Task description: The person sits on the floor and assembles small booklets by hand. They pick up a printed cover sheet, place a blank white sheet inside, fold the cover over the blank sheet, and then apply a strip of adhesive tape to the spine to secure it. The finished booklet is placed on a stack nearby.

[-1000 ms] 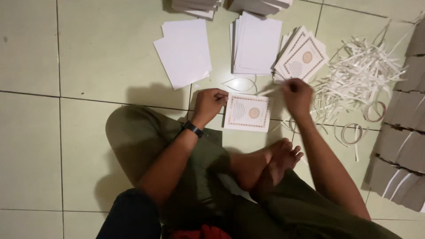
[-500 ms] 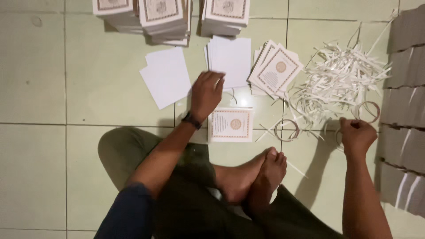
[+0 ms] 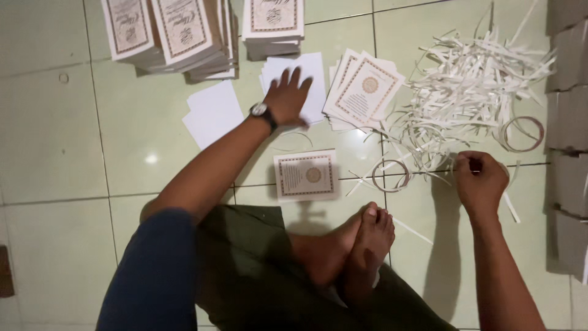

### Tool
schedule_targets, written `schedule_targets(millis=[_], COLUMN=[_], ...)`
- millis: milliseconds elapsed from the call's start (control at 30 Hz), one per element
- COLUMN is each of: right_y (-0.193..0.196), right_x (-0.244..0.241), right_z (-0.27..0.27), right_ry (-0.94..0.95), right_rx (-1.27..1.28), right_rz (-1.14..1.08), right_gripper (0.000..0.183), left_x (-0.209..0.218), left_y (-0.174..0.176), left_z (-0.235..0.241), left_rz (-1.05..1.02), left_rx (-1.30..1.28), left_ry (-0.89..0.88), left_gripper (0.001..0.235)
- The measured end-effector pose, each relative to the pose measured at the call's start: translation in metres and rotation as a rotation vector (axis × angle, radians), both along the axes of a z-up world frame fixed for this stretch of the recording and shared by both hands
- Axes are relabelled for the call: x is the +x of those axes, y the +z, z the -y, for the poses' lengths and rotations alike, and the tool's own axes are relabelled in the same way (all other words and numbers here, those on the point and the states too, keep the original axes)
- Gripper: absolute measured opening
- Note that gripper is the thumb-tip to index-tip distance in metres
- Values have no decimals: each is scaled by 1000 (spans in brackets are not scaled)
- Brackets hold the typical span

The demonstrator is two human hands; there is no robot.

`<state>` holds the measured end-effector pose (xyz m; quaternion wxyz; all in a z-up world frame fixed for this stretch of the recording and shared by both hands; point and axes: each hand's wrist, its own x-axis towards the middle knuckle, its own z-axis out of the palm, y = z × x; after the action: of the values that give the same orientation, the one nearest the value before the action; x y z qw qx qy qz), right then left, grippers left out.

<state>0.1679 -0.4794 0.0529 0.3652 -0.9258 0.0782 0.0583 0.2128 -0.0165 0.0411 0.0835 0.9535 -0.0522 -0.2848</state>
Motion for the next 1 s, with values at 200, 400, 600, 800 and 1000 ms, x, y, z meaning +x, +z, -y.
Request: schedule_targets(millis=[200, 400, 600, 800, 1000], right_y=[11, 16, 29, 94, 62], right_x=[-3, -7, -16, -54, -82], right_z=[-2, -11, -34, -112, -148], right_ry=[-12, 32, 26, 55, 81], right_rx=[59, 119, 177, 736, 968], right_rz=[-180, -141, -6, -279, -703], right_gripper=[20, 20, 16, 36, 65], left_x=[-43, -53, -85, -153, -213], left_y=[-3, 12, 52, 124, 144], left_z=[-11, -36, -32, 26, 54], left_rz=[105, 212, 726, 981, 1149], left_rx=[147, -122, -82, -331, -629], left_ry=[-127, -278, -155, -380, -486], left_gripper=[121, 9, 20, 11, 9])
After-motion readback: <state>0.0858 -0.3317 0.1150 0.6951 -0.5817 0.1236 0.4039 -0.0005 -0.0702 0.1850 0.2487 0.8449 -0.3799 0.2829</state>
